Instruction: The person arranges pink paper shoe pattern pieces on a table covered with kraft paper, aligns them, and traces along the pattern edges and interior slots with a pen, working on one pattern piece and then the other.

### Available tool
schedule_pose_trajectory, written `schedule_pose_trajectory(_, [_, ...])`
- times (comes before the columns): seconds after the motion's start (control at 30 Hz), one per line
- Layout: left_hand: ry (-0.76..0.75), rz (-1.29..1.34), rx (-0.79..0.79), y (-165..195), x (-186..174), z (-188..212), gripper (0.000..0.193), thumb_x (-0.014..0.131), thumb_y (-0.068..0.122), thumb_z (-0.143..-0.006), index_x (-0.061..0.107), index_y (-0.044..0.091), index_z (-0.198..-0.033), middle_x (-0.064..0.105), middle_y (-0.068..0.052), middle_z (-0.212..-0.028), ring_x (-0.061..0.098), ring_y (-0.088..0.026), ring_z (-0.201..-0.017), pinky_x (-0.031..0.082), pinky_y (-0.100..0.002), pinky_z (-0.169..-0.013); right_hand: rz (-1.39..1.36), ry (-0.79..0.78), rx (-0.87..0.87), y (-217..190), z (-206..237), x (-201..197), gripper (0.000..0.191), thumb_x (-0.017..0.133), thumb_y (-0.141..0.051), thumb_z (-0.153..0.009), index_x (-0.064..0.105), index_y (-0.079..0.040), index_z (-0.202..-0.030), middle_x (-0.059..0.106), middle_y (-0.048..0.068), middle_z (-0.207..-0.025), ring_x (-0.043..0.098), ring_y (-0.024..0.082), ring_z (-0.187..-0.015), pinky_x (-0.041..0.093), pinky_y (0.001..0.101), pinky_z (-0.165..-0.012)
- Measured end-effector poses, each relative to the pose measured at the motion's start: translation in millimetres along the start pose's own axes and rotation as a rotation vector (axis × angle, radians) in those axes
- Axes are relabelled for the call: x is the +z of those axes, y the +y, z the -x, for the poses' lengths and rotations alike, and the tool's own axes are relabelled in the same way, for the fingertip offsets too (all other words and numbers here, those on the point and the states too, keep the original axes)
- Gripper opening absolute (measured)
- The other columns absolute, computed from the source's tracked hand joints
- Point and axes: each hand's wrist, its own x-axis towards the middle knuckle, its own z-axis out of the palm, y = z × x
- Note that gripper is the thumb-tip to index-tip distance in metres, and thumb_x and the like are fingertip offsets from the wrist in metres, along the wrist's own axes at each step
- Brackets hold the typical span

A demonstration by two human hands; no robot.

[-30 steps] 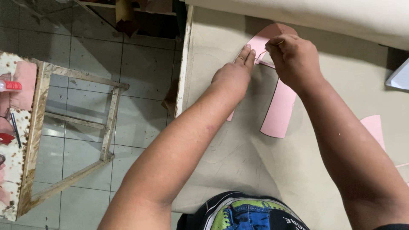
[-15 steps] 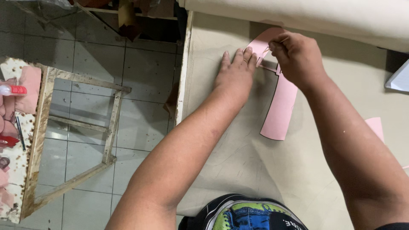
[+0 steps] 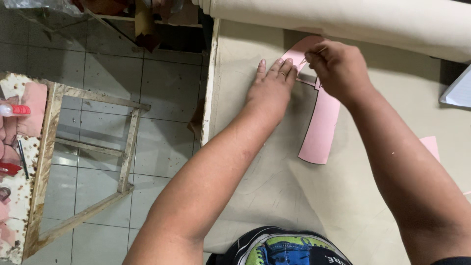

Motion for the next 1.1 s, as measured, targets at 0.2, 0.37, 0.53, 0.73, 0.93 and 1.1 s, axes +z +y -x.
schedule_pose_trajectory(0.2, [-0.119,0.024,-0.005,-1,-12,2,0.102,0.071,0.01,-0.084,0.008,0.02,-0.163,0.007,-0.006,-0.172,0.01,-0.024,-0.157,0.006,-0.055,-0.125,-0.125,0.036,0.198,12,-1,-4,0.011,0.067,-0.011,-0.109,0.071,-0.001,-0.111,0.078,0.01,-0.099,0.077,0.018,-0.091,0.059,0.0298,-0.081])
schedule_pose_trajectory(0.37, [-0.097,0.05,0.0,-2,-18,8,0.103,0.072,0.008,-0.083,0.009,0.023,-0.163,0.007,-0.003,-0.172,0.01,-0.022,-0.158,0.006,-0.06,-0.124,0.008,0.04,0.1,14,1,-1,0.013,0.07,-0.012,-0.111,0.073,0.0,-0.109,0.077,0.013,-0.097,0.076,0.024,-0.087,0.058,0.0329,-0.079])
schedule_pose_trajectory(0.53, [-0.144,0.038,0.0,-2,-22,8,0.11,0.076,0.009,-0.08,0.006,0.023,-0.163,0.004,-0.002,-0.172,0.008,-0.021,-0.157,0.006,-0.061,-0.124,-0.027,0.02,0.151,16,1,-2,0.013,0.069,-0.016,-0.109,0.073,-0.003,-0.109,0.076,0.011,-0.099,0.076,0.025,-0.09,0.058,0.0351,-0.081])
schedule_pose_trajectory(0.73, [-0.157,0.01,-0.004,-1,-26,10,0.113,0.078,0.008,-0.079,0.006,0.024,-0.164,0.003,-0.002,-0.172,0.008,-0.021,-0.158,0.006,-0.065,-0.122,0.242,0.09,-0.05,17,3,-7,0.01,0.071,-0.01,-0.106,0.074,-0.002,-0.101,0.076,0.013,-0.102,0.073,0.032,-0.092,0.057,0.039,-0.081])
schedule_pose_trajectory(0.93, [-0.183,0.016,-0.012,-1,-28,8,0.113,0.078,0.009,-0.079,0.004,0.024,-0.164,0.002,-0.001,-0.172,0.007,-0.021,-0.157,0.006,-0.066,-0.122,0.001,0.034,0.118,13,-2,-2,0.012,0.068,-0.014,-0.109,0.073,-0.003,-0.108,0.076,0.011,-0.097,0.075,0.028,-0.09,0.058,0.0377,-0.08])
schedule_pose_trajectory(1.1, [-0.161,0.006,-0.011,1,-21,7,0.111,0.076,0.009,-0.08,0.005,0.024,-0.164,0.002,-0.002,-0.172,0.008,-0.022,-0.158,0.006,-0.068,-0.121,0.21,0.082,-0.038,15,1,-6,0.01,0.068,-0.009,-0.107,0.074,-0.002,-0.102,0.076,0.013,-0.101,0.074,0.031,-0.093,0.057,0.0379,-0.082])
